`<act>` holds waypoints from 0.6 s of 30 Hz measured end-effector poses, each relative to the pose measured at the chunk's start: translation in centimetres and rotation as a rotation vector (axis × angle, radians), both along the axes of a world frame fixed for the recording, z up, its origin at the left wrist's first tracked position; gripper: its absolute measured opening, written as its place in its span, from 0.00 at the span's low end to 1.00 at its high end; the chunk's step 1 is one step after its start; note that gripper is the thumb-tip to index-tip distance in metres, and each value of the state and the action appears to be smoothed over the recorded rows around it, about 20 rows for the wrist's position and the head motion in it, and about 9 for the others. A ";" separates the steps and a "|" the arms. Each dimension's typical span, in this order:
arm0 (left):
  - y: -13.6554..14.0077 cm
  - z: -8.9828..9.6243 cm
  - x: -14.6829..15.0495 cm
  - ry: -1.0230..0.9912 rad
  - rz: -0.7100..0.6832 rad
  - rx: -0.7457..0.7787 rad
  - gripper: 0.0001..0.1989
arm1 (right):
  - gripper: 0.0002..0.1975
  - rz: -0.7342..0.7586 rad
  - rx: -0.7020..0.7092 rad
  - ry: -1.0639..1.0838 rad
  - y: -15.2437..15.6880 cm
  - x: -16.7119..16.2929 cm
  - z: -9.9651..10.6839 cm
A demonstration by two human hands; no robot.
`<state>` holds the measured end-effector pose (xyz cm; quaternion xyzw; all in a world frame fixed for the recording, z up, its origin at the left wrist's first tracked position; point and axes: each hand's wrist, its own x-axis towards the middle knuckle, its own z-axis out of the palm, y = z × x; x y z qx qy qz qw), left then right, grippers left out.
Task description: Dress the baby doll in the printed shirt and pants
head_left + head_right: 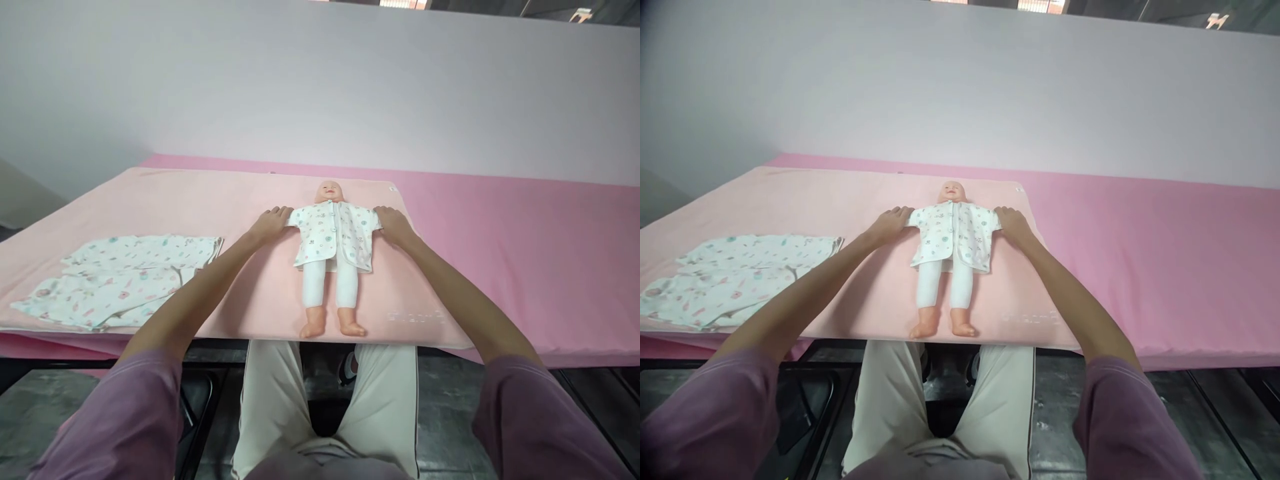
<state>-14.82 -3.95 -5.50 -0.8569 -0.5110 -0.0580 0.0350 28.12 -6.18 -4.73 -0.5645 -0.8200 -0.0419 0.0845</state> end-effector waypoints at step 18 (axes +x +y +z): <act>-0.3 0.1 2.2 -0.302 0.058 0.055 0.30 | 0.28 -0.097 0.158 0.151 -0.7 -0.9 0.0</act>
